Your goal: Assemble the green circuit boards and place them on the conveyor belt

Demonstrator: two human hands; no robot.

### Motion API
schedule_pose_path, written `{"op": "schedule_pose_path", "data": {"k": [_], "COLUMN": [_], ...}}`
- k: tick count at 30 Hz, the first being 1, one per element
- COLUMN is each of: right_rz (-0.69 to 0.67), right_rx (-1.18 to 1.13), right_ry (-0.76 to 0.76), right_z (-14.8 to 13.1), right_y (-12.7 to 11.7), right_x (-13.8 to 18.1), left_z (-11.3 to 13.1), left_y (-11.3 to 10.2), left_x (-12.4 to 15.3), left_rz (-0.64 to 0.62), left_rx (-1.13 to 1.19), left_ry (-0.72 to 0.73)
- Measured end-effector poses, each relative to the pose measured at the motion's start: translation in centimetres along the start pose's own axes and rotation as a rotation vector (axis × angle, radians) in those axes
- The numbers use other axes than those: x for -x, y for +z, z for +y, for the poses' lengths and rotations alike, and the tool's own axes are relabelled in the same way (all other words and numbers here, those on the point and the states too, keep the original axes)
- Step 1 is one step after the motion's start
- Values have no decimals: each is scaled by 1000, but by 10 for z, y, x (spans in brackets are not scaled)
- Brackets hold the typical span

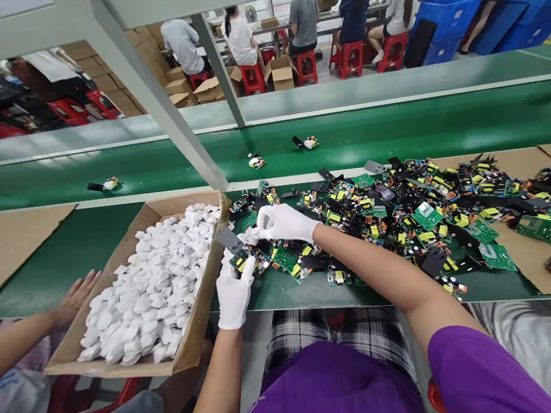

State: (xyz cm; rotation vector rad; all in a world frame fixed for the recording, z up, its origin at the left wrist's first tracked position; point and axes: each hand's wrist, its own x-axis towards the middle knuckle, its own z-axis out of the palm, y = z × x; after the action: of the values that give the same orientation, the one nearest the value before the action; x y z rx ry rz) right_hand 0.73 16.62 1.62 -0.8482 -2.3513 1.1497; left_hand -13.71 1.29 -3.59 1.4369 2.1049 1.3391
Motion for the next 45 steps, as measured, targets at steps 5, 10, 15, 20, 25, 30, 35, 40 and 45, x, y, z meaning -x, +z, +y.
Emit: {"op": "schedule_pose_path", "data": {"k": [5,10,15,20,25,30,35,40,45], "right_rz": [-102,-155,80,245,410,513,604,658,644], "right_rx": [-38,-9,-118,-174,-40,20,-397,-848,-1042], "right_ry": [-86,-119,-68,-231,-406,-358,-210,4,112], "right_z": [3,0,-7,-23,-25,-16,-9,-4,1], "right_y": [0,-9,-26,-25,-18,-18,-8,1,2], "right_x": [6,15,42,88,119,138,150,151,149], "left_z": [1,2,10,47,85,98,107,110,107], "left_y": [1,3,-1,-2,13,31,38,43,47], "left_x": [-2,-4,-2,3,8,11,10,10,6], "left_rz": [6,43,124,75,-382,-387,-401,-376,-318], "left_rx": [17,73,216,593,969,1008,1091,1148,1165], "left_ry": [9,-5,-143,-226,-378,-385,-464,-510,-560]}}
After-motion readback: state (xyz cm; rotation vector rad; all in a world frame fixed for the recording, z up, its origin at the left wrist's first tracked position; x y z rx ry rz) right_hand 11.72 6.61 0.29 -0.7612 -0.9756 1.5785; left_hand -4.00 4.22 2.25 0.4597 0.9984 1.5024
